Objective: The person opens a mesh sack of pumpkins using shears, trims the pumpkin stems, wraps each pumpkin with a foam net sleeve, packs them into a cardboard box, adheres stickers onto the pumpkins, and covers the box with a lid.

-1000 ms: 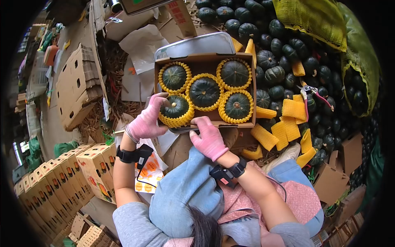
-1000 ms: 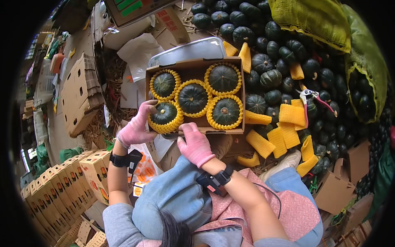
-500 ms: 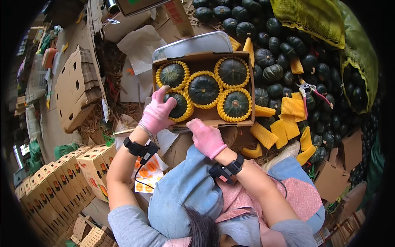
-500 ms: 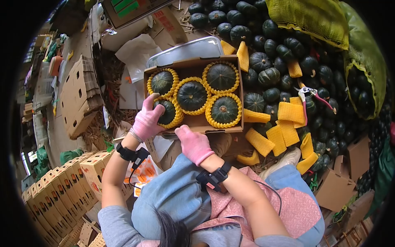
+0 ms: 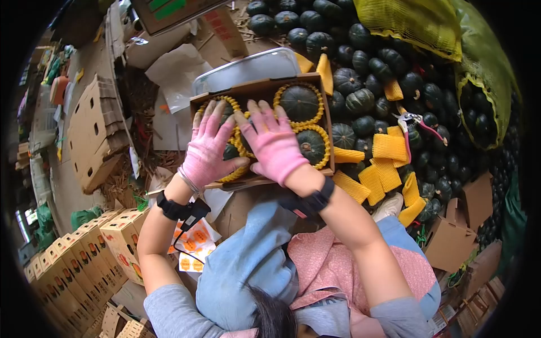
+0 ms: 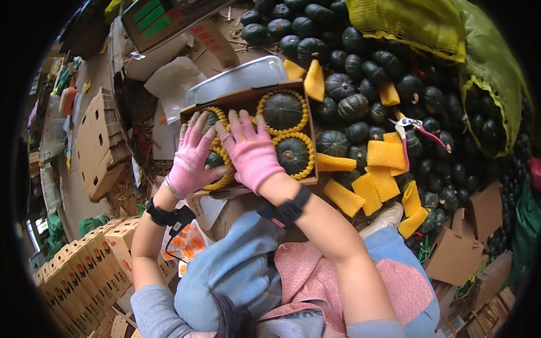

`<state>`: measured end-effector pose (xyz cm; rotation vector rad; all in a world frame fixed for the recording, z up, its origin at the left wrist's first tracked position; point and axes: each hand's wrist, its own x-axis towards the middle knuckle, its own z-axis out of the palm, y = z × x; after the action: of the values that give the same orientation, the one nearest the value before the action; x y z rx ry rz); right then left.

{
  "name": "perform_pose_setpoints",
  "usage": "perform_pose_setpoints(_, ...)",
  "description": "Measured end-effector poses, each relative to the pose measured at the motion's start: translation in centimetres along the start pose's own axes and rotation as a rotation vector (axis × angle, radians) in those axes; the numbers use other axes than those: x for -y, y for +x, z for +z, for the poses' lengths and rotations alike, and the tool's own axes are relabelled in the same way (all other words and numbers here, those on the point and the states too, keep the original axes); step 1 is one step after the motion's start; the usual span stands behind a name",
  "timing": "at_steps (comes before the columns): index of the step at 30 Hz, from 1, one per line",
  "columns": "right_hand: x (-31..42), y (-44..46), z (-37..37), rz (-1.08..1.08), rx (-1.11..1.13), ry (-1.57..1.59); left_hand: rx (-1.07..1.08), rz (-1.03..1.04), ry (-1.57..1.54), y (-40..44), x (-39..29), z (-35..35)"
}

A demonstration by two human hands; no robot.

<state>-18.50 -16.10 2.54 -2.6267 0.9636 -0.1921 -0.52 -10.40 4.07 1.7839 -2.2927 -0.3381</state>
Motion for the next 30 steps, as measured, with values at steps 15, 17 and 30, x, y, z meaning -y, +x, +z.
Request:
perform_pose_setpoints(15, -14.6, -16.7, 0.0, 0.659, 0.002, 0.034, -0.194, 0.063, -0.231, 0.9, -2.7, 0.6)
perform_pose_setpoints(17, -14.6, -17.5, -0.2, 0.590, 0.102, 0.002, -0.154, 0.323, -0.341, 2.4, -5.6, -0.3)
perform_pose_setpoints(30, -2.3, -11.9, -6.4, 0.352, -0.348, 1.569, -0.055, 0.355, -1.107, 4.1, -11.2, 2.6)
